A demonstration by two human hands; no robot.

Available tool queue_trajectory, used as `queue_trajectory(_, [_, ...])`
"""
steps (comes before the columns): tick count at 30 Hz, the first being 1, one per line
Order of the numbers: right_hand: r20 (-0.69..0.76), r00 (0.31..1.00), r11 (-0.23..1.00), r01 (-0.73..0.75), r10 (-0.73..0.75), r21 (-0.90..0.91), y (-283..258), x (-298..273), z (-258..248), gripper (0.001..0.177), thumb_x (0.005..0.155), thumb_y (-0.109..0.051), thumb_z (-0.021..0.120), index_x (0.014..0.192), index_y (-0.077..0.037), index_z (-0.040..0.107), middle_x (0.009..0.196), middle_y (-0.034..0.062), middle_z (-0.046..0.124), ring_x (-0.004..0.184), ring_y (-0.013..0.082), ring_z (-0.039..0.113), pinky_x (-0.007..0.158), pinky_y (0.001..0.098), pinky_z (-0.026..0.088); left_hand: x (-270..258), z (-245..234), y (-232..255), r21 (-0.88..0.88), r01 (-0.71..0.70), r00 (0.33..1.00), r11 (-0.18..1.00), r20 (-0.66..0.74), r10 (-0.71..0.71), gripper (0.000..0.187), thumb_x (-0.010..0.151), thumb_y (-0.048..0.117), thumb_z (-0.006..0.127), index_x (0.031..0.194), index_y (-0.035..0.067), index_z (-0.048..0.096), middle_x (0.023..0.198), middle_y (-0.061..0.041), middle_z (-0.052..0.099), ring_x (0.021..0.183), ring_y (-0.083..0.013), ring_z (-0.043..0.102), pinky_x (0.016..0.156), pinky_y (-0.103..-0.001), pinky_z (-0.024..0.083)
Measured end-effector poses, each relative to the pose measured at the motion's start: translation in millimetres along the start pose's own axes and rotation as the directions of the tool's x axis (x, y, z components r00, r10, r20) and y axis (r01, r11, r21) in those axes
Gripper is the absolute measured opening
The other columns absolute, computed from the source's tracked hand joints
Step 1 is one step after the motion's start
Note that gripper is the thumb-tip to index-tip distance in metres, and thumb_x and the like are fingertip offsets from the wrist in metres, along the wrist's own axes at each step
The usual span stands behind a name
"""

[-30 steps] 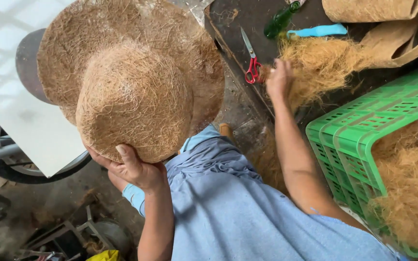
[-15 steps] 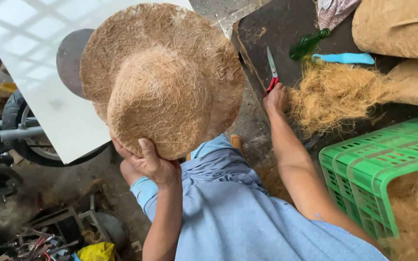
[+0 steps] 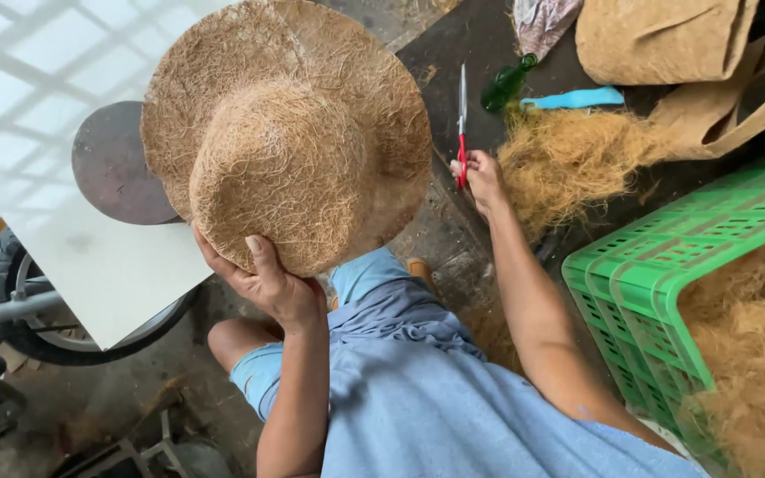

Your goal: Shaping a fiber hat using a hammer on a mold and trimming the brim with scissors.

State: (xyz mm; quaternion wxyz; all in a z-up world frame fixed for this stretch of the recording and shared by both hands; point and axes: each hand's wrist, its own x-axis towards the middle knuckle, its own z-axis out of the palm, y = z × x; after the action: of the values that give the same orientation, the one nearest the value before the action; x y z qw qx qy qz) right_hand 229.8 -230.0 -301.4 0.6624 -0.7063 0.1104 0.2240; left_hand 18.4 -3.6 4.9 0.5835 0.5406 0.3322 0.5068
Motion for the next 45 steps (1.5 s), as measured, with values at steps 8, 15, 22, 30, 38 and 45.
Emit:
queue_trajectory(8, [0.314,0.920,0.888,0.071,-0.234,0.454,-86,-85,-7,0.035,0.087,-0.008,0.075,0.116,-0.004,0.058,0.102,0.0144,0.071,0.101,0.0238,0.071,0.091,0.0321,0.060,8,-20,1,-0.162,-0.009,0.997,0.987,-0.080,-0.004,0.062,0.109,0.014,0.062,0.159,0.019,0.026,0.159,-0.015,0.031,0.148,-0.0251,0.032,0.121,-0.045,0.033])
queue_trajectory(15, [0.284,0.902,0.941,0.279,-0.325,0.191,-115,-52,-31,0.023,0.096,-0.011,0.071,0.116,-0.004,0.063,0.101,0.0118,0.071,0.097,0.0175,0.071,0.088,0.0299,0.058,25,-41,18,-0.290,-0.067,0.970,0.955,-0.242,-0.005,0.059,0.109,0.017,0.065,0.157,0.020,0.031,0.160,-0.013,0.032,0.143,-0.0228,0.042,0.118,-0.047,0.043])
queue_trajectory(22, [0.274,0.747,0.691,0.664,-0.606,-0.284,-158,-56,-42,0.023,0.097,-0.013,0.079,0.118,-0.009,0.068,0.102,0.0104,0.069,0.095,0.0195,0.066,0.089,0.0311,0.052,36,-66,15,-0.327,-0.092,0.932,0.941,-0.360,-0.034,0.059,0.106,0.015,0.066,0.155,0.021,0.035,0.158,-0.015,0.034,0.139,-0.0224,0.044,0.116,-0.043,0.043])
queue_trajectory(30, [0.426,0.756,0.850,0.523,-0.497,0.063,-160,-186,68,0.030,0.090,-0.012,0.074,0.112,0.000,0.058,0.086,0.0138,0.063,0.079,0.0181,0.067,0.070,0.0265,0.056,45,-116,6,-0.261,-0.168,0.906,0.951,-0.420,0.045,0.054,0.106,0.016,0.067,0.152,0.022,0.040,0.147,-0.013,0.046,0.130,-0.0252,0.054,0.109,-0.045,0.048])
queue_trajectory(38, [0.688,0.676,0.937,0.348,-0.262,0.015,-104,-234,123,0.036,0.082,-0.003,0.078,0.114,0.002,0.061,0.088,0.0148,0.068,0.080,0.0177,0.071,0.069,0.0260,0.058,26,-208,19,-0.240,-0.213,0.883,0.947,-0.461,0.082,0.052,0.105,0.014,0.065,0.152,0.020,0.042,0.144,-0.009,0.052,0.129,-0.0206,0.052,0.108,-0.044,0.050])
queue_trajectory(45, [0.828,0.533,0.931,0.362,-0.172,-0.039,-90,-271,159,0.035,0.084,-0.010,0.065,0.115,0.004,0.058,0.087,0.0161,0.061,0.081,0.0228,0.069,0.075,0.0320,0.058,-20,-280,26,-0.177,-0.149,0.789,0.973,-0.614,0.009,0.051,0.105,0.016,0.065,0.151,0.021,0.043,0.145,-0.011,0.051,0.129,-0.0228,0.051,0.110,-0.045,0.049])
